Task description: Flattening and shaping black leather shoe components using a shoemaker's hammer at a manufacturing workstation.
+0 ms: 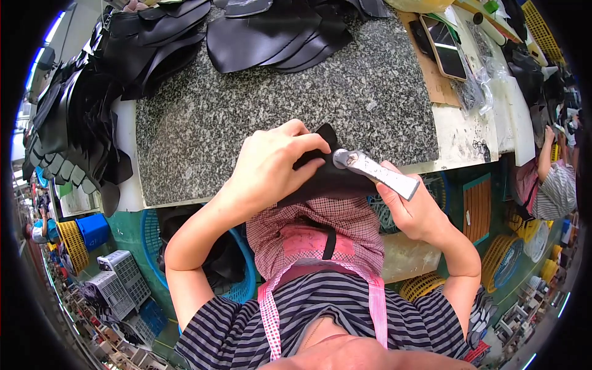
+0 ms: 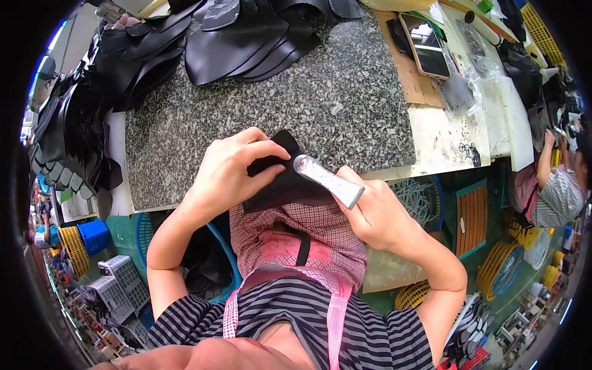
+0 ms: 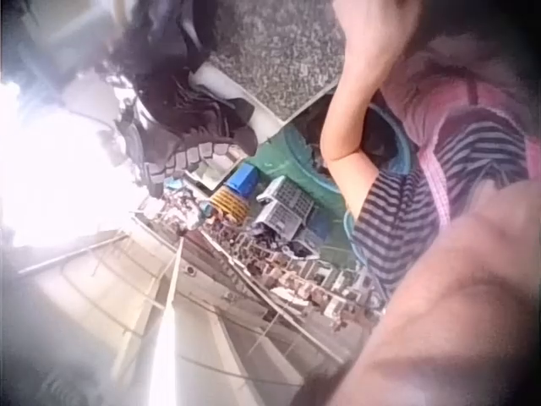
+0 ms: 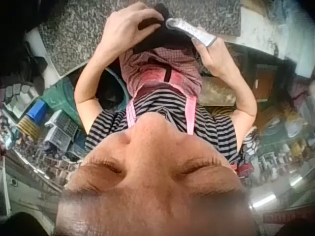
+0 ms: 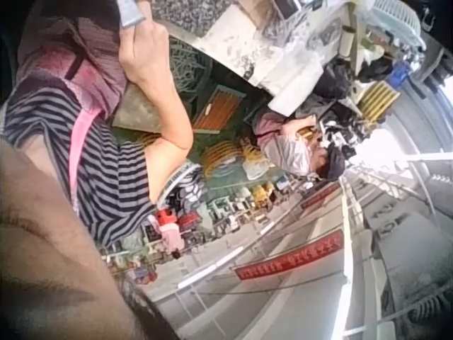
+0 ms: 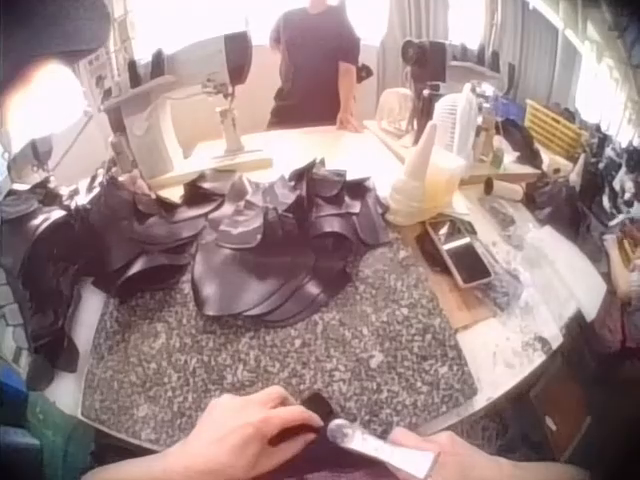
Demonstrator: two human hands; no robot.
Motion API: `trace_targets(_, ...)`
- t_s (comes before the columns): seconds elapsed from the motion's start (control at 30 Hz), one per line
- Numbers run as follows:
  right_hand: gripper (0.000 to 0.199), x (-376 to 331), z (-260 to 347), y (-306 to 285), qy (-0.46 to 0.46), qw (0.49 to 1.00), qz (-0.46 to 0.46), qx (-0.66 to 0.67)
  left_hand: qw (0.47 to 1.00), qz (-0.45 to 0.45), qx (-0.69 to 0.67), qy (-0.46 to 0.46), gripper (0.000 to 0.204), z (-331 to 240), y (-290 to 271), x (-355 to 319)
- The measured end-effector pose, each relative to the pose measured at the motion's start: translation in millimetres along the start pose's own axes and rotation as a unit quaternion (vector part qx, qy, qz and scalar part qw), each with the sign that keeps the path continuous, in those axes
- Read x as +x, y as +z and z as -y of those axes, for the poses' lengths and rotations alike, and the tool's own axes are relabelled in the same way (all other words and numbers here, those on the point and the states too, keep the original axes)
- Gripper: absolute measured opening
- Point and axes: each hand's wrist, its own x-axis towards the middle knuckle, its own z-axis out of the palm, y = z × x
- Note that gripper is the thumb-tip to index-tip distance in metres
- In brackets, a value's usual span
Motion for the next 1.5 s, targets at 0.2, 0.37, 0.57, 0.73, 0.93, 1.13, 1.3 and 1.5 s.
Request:
trace_targets(0.2,0.036,-1.2,0.4,3.0,-0.036,0.999,0.001,-0.010,0.997,-0.032,-0.052,-0.054,0.016,13.1,5.6,9.1)
trace_targets(0.37,0.037,-1.5,-1.8,4.8,-0.062,0.998,-0.019,0.000,0.989,-0.026,-0.110,-0.095,0.019,14.7,1.5,10.1)
trace_targets(0.57,0.025,3.5,0.5,-4.8,0.012,0.999,0.026,0.019,0.983,-0.006,-0.134,-0.129,0.022,16.0,3.1,13.1)
trace_targets(0.73,0.015,7.0,10.2,-13.5,0.063,0.997,0.045,0.012,0.982,-0.015,-0.132,-0.132,0.024,14.1,1.4,14.0)
trace_targets(0.93,0.017,21.9,32.9,-26.6,-0.008,0.995,-0.095,-0.014,0.979,0.022,-0.117,-0.164,0.025,10.5,-3.3,16.3)
trace_targets(1.13,0.020,34.8,15.3,-18.9,-0.014,0.996,-0.064,-0.065,0.980,0.019,-0.123,-0.153,0.024,13.9,-1.4,14.1)
trace_targets(1.3,0.020,30.1,12.1,-6.2,0.034,0.995,0.014,-0.087,0.986,-0.001,-0.114,-0.118,0.024,14.8,0.9,14.7)
trace_targets(1.5,0.019,30.8,11.2,-0.9,0.007,0.996,-0.017,-0.083,0.991,-0.038,-0.092,-0.093,0.029,16.7,-0.2,-14.0)
